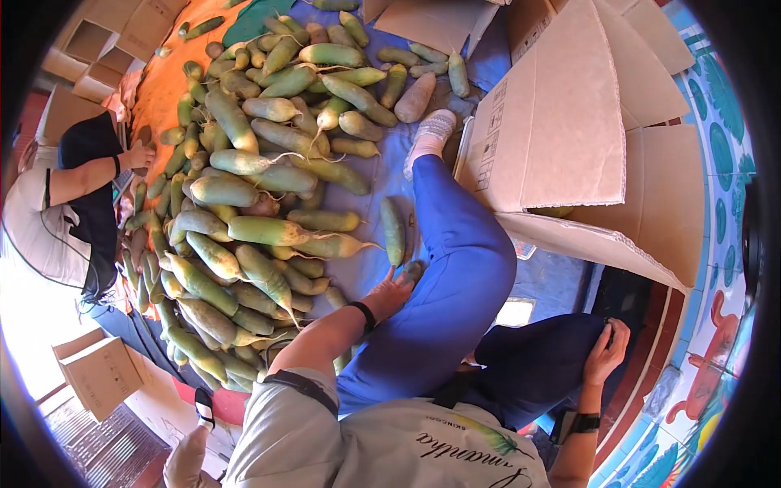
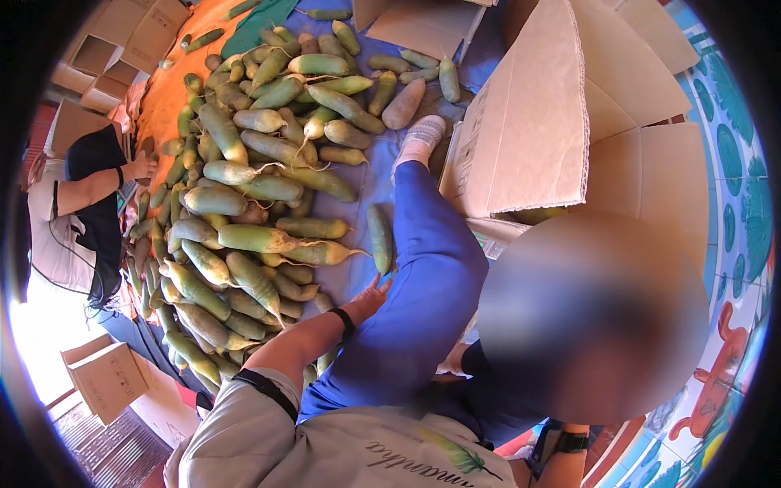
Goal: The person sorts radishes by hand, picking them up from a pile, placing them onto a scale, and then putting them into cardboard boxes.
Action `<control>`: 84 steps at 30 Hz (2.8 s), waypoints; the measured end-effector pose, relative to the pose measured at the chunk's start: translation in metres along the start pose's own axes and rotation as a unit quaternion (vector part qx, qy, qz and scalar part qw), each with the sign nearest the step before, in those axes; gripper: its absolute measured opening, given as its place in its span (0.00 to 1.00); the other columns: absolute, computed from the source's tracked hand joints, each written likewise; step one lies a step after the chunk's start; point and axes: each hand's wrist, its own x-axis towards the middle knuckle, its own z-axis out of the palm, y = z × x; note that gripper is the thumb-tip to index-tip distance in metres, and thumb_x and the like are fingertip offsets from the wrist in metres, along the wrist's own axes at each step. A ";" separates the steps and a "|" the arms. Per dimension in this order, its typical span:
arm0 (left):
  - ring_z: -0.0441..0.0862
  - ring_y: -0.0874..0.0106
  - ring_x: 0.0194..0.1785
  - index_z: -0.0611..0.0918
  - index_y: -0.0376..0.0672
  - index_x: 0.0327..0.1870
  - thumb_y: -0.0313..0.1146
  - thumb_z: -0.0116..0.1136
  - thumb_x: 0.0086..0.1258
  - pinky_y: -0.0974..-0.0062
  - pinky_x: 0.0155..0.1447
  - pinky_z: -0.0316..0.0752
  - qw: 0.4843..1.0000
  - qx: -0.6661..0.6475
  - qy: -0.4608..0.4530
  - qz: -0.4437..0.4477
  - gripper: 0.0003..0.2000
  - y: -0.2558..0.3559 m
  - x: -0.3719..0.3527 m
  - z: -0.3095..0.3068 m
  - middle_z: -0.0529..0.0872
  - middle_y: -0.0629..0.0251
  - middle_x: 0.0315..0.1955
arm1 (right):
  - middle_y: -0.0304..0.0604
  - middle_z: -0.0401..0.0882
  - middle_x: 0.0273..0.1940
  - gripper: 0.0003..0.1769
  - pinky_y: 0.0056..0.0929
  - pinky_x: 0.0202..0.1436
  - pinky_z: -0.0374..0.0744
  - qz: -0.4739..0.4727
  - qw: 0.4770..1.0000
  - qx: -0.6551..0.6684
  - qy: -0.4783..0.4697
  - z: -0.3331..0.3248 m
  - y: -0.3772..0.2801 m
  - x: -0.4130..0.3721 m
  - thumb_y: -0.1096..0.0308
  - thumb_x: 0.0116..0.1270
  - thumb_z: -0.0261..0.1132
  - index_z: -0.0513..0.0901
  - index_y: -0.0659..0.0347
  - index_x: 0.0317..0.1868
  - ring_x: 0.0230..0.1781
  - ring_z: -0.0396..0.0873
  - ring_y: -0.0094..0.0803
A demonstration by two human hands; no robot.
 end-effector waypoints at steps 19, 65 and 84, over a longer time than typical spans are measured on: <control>0.63 0.56 0.70 0.75 0.55 0.64 0.39 0.47 0.71 0.41 0.73 0.47 0.998 -0.024 -0.011 -0.059 0.20 -0.017 0.066 0.004 0.72 0.50 0.61 | 0.54 0.78 0.39 0.04 0.37 0.47 0.77 0.010 1.000 0.011 -0.008 0.001 -0.007 0.004 0.79 0.65 0.56 0.77 0.68 0.38 0.41 0.78 0.48; 0.79 0.57 0.51 0.77 0.42 0.48 0.47 0.71 0.54 0.59 0.53 0.76 0.758 -0.296 0.052 -0.579 0.25 -0.122 -0.235 -0.050 0.81 0.55 0.45 | 0.54 0.79 0.38 0.04 0.36 0.44 0.78 -0.006 0.997 0.061 0.057 0.005 -0.007 -0.003 0.79 0.65 0.59 0.79 0.70 0.38 0.38 0.80 0.49; 0.80 0.59 0.59 0.69 0.58 0.67 0.37 0.50 0.68 0.59 0.59 0.75 0.888 -0.363 -0.090 -0.266 0.24 -0.065 -0.017 -0.030 0.82 0.57 0.55 | 0.54 0.77 0.35 0.02 0.39 0.42 0.77 0.000 0.998 0.046 0.033 0.000 -0.014 0.002 0.80 0.63 0.58 0.77 0.69 0.35 0.36 0.78 0.50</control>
